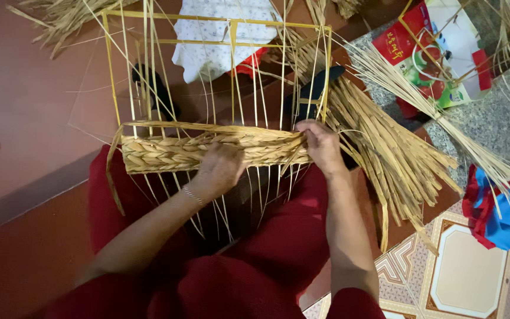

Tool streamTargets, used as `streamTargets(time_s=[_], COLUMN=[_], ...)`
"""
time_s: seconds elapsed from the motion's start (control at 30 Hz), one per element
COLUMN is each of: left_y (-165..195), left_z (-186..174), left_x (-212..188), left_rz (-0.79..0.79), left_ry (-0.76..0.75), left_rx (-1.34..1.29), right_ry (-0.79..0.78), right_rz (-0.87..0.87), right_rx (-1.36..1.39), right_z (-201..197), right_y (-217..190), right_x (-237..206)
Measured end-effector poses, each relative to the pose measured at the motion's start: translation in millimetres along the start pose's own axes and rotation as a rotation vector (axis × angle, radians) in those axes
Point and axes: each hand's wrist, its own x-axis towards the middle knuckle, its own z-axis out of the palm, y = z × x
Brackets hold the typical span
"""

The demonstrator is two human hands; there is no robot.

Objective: The person sits on the floor weaving a basket, threading and tightening palm leaf strips around the woven band and the upright bamboo stakes of the frame, pulling new strips from a pile beside them and working the weave along the band by hand.

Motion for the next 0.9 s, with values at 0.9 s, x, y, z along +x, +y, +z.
streamTargets(time_s=[0.9], left_y=[32.0], left_z=[-25.2], left_x=[172.0], left_rz=[-0.363], left_ry=[-0.223], left_rx=[-0.814], right_ry=[0.027], right_rz=[0.385], right_rx=[0.145], right_z=[-2.6], right_y=[-13.7], right_x=[1.0])
